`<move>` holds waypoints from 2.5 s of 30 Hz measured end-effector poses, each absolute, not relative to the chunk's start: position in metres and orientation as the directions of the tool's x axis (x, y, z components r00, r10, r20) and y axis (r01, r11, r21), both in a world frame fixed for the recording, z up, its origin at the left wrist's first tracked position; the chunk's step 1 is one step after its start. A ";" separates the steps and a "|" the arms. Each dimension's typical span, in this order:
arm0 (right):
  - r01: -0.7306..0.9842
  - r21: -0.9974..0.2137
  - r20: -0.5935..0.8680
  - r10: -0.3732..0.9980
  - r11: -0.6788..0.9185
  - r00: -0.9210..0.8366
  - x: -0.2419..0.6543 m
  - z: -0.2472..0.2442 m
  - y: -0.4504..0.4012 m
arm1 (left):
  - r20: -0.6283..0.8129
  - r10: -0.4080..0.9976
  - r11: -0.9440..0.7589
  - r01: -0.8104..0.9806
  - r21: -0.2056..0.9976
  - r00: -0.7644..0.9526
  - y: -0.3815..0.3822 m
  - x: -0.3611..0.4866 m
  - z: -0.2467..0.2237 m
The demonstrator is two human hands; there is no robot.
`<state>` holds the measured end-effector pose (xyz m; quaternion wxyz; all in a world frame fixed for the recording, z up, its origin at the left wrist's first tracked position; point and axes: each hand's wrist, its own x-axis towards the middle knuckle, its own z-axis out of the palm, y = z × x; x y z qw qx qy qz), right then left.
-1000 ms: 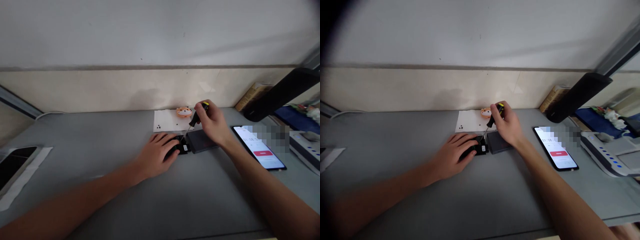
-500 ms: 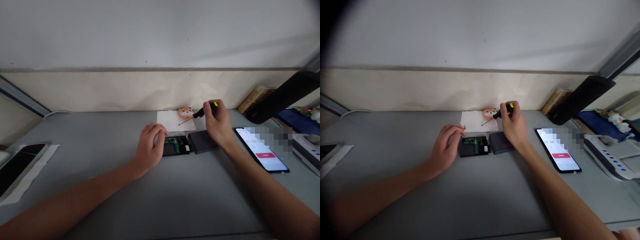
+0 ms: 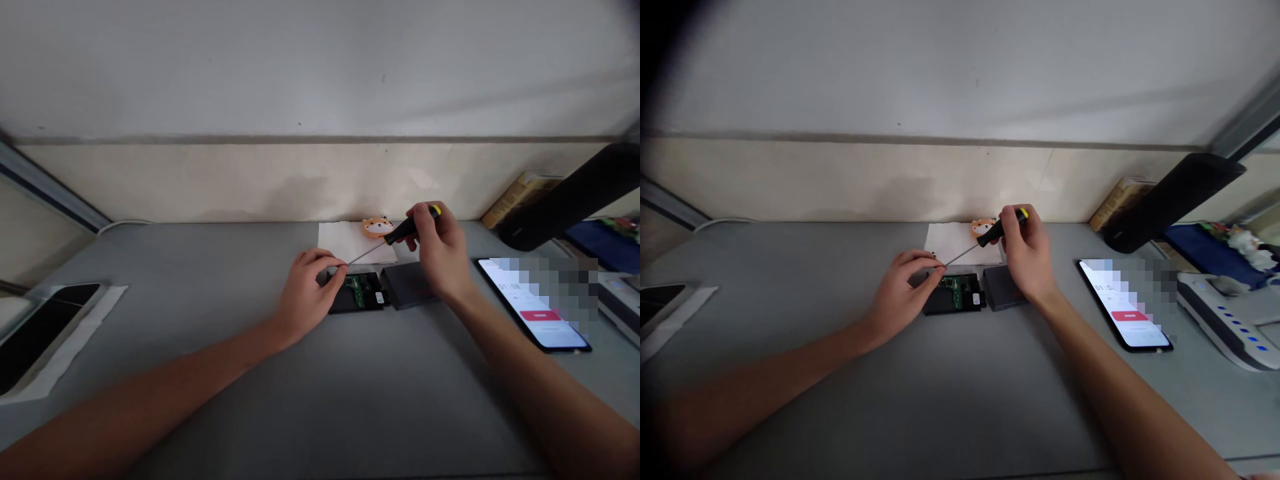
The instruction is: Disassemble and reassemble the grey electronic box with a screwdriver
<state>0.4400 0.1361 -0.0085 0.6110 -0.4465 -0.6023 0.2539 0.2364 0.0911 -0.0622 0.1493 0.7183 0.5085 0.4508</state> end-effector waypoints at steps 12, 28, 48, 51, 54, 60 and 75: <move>0.210 -0.829 0.544 0.835 0.518 0.087 0.439 -0.010 0.134 | 0.460 0.888 -0.365 0.628 0.688 0.012 0.088 0.237 -0.061; 0.203 -0.862 0.463 0.885 0.464 -0.053 0.434 -0.015 0.130 | 0.145 0.989 -0.083 0.697 0.712 -0.030 0.085 0.240 -0.049; 0.323 -0.782 0.518 0.844 0.533 -0.139 0.431 -0.014 0.121 | 0.247 0.967 -0.215 0.731 0.647 0.066 0.087 0.238 -0.057; 0.351 -0.763 0.516 0.839 0.542 -0.174 0.427 -0.012 0.119 | 0.227 0.972 -0.196 0.739 0.645 0.060 0.087 0.240 -0.055; 0.385 -0.727 0.517 0.823 0.568 -0.237 0.423 -0.005 0.116 | 0.227 0.972 -0.193 0.733 0.652 0.055 0.087 0.240 -0.054; 0.415 -0.700 0.481 0.813 0.582 -0.328 0.406 0.013 0.120 | 0.257 0.965 -0.215 0.723 0.657 0.053 0.087 0.240 -0.057; -0.141 -0.892 0.446 0.888 0.430 -0.113 0.383 -0.013 0.130 | 0.254 0.964 -0.228 0.752 0.618 0.084 0.086 0.238 -0.057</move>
